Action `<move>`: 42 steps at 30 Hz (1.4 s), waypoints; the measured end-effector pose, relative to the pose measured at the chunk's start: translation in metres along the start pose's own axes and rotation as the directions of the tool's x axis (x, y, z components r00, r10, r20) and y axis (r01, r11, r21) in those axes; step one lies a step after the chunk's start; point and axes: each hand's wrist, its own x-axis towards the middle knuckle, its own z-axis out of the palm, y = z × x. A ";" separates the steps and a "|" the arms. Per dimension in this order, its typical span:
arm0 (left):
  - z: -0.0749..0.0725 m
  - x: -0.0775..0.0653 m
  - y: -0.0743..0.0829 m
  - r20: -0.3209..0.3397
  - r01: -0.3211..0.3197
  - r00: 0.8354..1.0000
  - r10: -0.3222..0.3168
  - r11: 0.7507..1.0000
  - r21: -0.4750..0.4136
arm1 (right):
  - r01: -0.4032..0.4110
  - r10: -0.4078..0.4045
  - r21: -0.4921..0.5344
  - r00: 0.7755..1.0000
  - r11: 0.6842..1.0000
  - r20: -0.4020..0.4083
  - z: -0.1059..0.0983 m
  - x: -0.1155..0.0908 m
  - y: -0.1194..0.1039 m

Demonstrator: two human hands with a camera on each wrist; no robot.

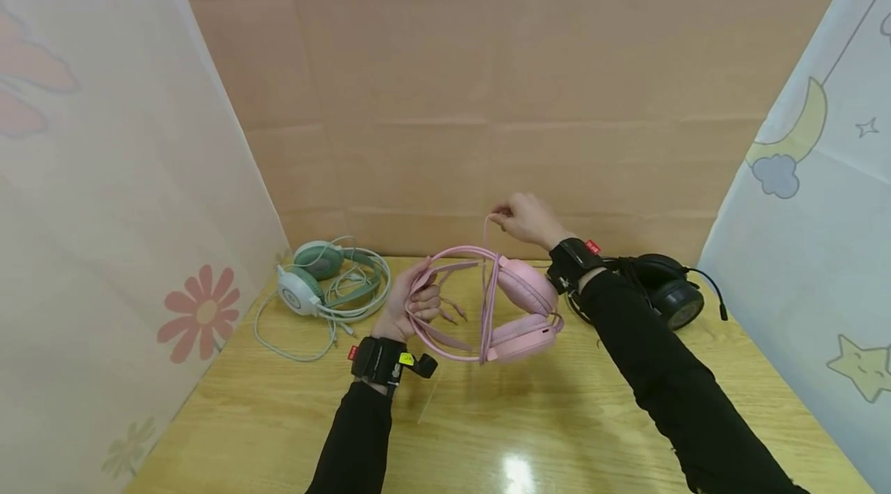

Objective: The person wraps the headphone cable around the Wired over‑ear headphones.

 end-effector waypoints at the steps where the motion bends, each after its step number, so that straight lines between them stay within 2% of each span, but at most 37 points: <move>1: 0.000 0.000 0.000 -0.005 -0.002 1.000 0.002 1.000 -0.002 | 0.002 -0.002 -0.002 1.000 1.000 -0.002 -0.001 0.000 -0.001; 7: -0.003 -0.001 0.000 -0.018 -0.025 1.000 0.025 0.999 -0.025 | 0.005 -0.005 -0.002 1.000 1.000 -0.020 -0.010 -0.003 -0.007; 15: -0.004 0.001 0.001 -0.034 -0.043 0.999 0.042 0.999 -0.025 | -0.045 0.045 0.002 0.998 0.999 -0.037 -0.018 -0.007 -0.005; 24: -0.005 0.001 0.000 -0.065 -0.073 0.995 0.071 0.997 -0.022 | -0.076 0.076 0.025 0.997 0.997 -0.014 -0.026 -0.018 -0.015; 31: -0.003 0.002 0.002 -0.109 -0.098 0.989 0.096 0.995 -0.014 | -0.031 0.031 0.049 1.000 0.998 -0.004 -0.029 -0.022 -0.020; 37: -0.003 0.000 0.003 -0.215 -0.104 0.971 0.107 0.994 0.022 | 0.036 -0.045 0.090 0.994 0.995 0.099 -0.029 -0.030 -0.019; 42: -0.002 -0.004 0.007 -0.286 -0.132 0.948 0.139 0.990 0.045 | 0.032 -0.072 0.170 0.970 0.985 0.233 -0.031 -0.034 -0.025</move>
